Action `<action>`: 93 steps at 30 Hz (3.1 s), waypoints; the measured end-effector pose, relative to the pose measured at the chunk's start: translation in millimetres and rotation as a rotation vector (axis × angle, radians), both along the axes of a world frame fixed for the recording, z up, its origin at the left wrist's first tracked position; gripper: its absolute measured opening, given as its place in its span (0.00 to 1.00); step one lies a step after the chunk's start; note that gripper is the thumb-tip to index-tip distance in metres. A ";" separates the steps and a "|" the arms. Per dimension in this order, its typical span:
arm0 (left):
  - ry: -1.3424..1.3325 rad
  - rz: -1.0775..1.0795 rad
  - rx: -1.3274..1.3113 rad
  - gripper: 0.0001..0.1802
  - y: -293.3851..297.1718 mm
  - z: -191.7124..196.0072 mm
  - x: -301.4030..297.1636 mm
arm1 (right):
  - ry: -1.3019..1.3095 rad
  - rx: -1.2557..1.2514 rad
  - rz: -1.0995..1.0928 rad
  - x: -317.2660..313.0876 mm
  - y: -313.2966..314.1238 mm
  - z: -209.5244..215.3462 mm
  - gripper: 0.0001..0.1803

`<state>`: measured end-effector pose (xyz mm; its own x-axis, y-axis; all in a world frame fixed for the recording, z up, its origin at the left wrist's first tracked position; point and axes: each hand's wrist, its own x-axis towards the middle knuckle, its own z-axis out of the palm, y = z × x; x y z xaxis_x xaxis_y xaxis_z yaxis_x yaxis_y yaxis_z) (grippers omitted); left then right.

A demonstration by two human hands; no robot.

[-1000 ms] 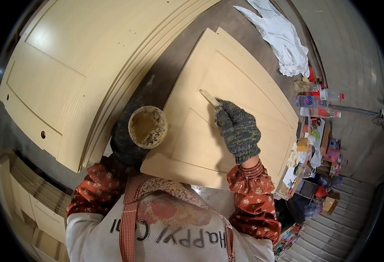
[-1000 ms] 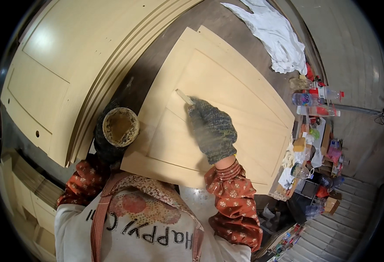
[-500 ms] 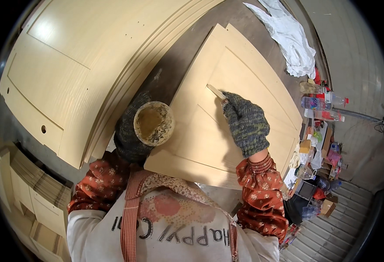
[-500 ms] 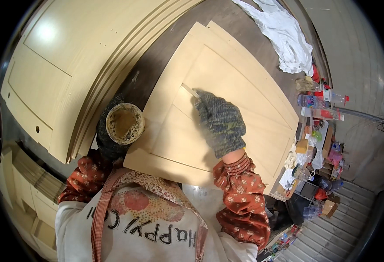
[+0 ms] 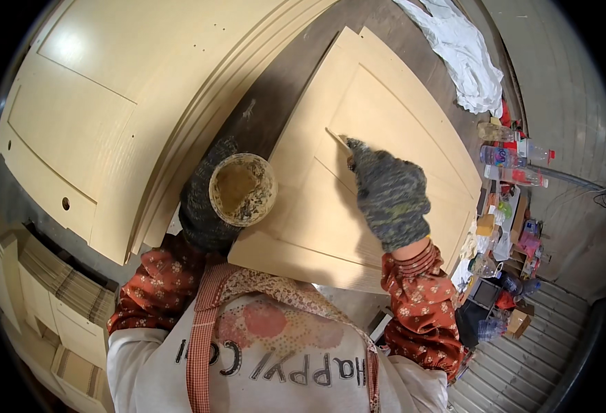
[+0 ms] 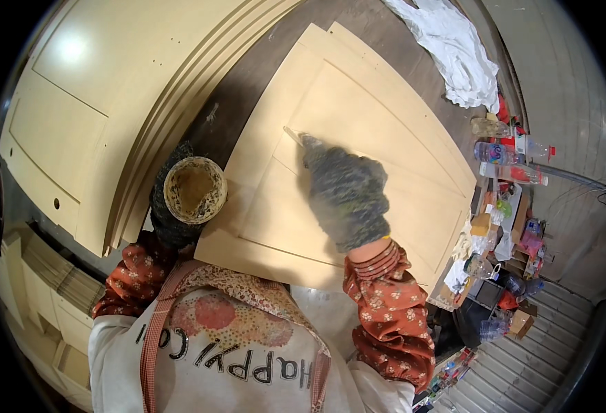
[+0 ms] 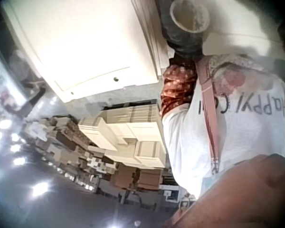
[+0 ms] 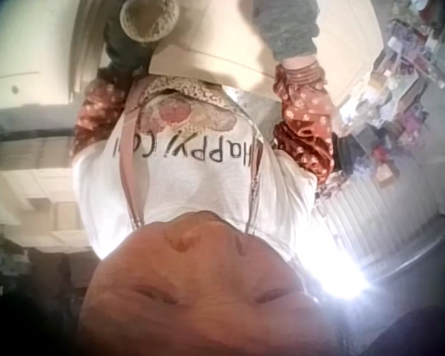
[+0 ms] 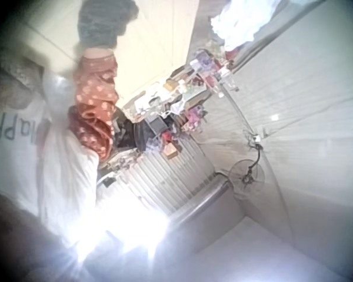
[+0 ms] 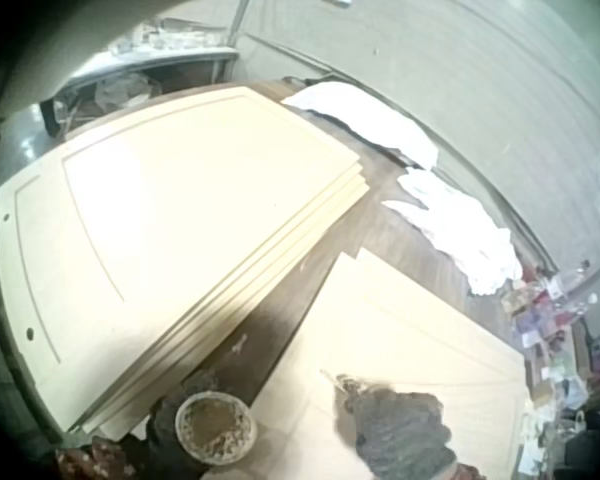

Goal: The person handles black wooden slats, wipes light-colored wooden door panels with a cloth and a sponge, and applies wood filler to the panel joints using a small stick.

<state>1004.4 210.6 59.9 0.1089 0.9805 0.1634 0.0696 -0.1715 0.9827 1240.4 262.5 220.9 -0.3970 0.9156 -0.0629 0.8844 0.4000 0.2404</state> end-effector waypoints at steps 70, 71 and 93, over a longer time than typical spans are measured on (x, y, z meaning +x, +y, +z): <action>0.699 0.163 0.648 0.38 16.5 65.2 16.7 | 0.748 -0.013 0.288 -22.7 -59.2 -10.4 0.19; 0.615 0.165 0.577 0.38 16.8 60.2 16.7 | 0.741 0.002 0.236 -23.1 -59.4 -5.1 0.16; 0.075 0.223 -0.088 0.34 31.7 78.7 31.0 | 1.707 -0.188 -0.677 3.3 -54.4 -26.5 0.12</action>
<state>1035.4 242.4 138.6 -0.1033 0.9917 0.0760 0.1695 -0.0577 0.9838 1243.7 208.1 194.4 0.2573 0.9556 -0.1434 0.0904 -0.1716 -0.9810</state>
